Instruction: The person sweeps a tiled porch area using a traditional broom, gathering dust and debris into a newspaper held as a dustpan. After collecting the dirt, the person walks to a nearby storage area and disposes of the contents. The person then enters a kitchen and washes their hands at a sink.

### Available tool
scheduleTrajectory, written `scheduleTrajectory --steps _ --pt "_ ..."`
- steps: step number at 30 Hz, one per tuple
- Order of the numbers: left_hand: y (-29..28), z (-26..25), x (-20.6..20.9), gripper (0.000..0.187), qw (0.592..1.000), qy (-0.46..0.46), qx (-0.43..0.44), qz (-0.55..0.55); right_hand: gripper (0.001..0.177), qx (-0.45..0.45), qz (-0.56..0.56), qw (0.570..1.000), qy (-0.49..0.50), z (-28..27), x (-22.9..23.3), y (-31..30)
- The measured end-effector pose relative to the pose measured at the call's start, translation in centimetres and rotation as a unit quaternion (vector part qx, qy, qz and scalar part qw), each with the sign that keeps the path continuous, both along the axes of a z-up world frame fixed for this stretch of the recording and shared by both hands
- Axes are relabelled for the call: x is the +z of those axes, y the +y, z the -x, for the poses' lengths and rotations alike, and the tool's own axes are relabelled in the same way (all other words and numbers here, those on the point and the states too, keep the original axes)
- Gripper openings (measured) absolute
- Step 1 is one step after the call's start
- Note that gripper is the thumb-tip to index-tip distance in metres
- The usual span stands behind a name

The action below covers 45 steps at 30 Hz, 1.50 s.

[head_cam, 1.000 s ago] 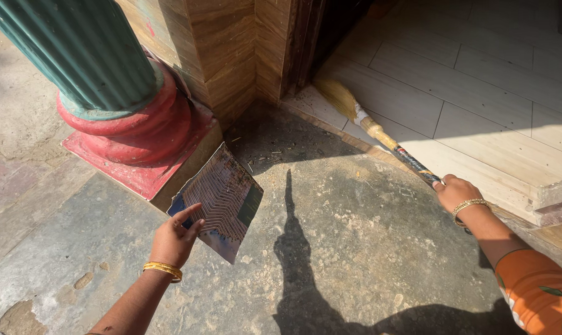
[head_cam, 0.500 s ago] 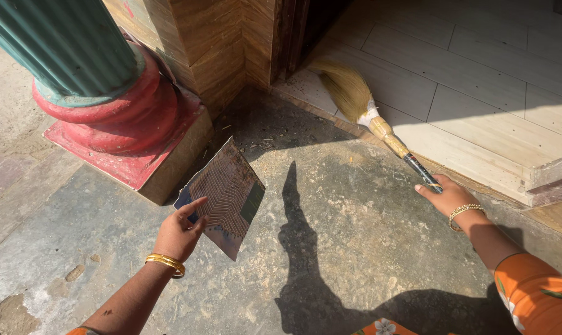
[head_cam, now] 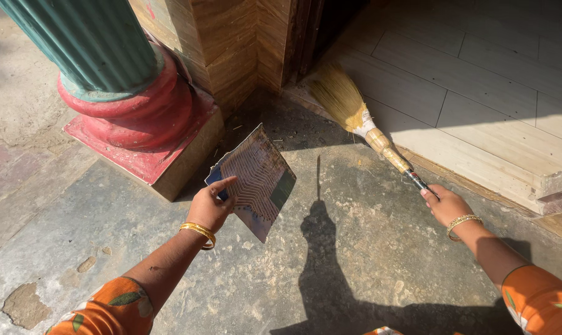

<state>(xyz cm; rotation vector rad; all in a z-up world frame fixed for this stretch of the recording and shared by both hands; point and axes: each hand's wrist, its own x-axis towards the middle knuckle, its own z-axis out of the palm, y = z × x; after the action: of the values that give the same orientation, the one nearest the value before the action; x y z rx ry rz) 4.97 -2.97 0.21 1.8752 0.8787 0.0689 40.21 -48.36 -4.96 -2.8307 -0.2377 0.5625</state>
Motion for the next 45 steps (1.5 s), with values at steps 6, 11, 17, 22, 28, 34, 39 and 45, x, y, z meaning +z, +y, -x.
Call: scheduleTrajectory --steps 6,11,17,22,28,34,39,45 --pt "-0.1 1.8 -2.2 0.051 0.998 -0.053 0.009 0.019 0.048 0.03 0.11 0.987 -0.111 2.1 8.7 -2.6" --pt "-0.5 0.8 -4.2 0.048 0.991 -0.113 0.029 0.061 0.046 0.027 0.203 0.961 -0.188 -0.5 13.5 -12.7" --pt "-1.3 -0.8 -4.6 0.047 0.989 -0.116 0.015 0.096 0.042 0.005 0.258 0.962 -0.089 1.0 10.6 -19.2" --pt "-0.5 0.5 -4.2 0.047 0.995 -0.073 0.013 0.063 0.04 0.04 0.302 0.951 -0.045 3.8 10.0 -11.3" --pt "0.9 3.9 -3.8 0.05 0.999 -0.009 0.031 0.038 0.041 0.095 0.232 0.966 -0.064 6.6 9.2 2.5" --pt "2.2 6.0 -3.8 0.051 0.999 0.007 0.044 -0.005 0.041 0.159 0.185 0.964 -0.102 7.9 9.7 8.8" --pt "3.3 6.7 -4.0 0.052 0.998 0.003 0.066 0.009 0.041 0.194 0.191 0.944 -0.185 8.1 12.2 6.0" --pt "3.1 5.0 -4.1 0.052 0.997 -0.037 0.046 0.056 0.038 0.166 0.2 0.928 -0.268 4.8 11.0 4.0"
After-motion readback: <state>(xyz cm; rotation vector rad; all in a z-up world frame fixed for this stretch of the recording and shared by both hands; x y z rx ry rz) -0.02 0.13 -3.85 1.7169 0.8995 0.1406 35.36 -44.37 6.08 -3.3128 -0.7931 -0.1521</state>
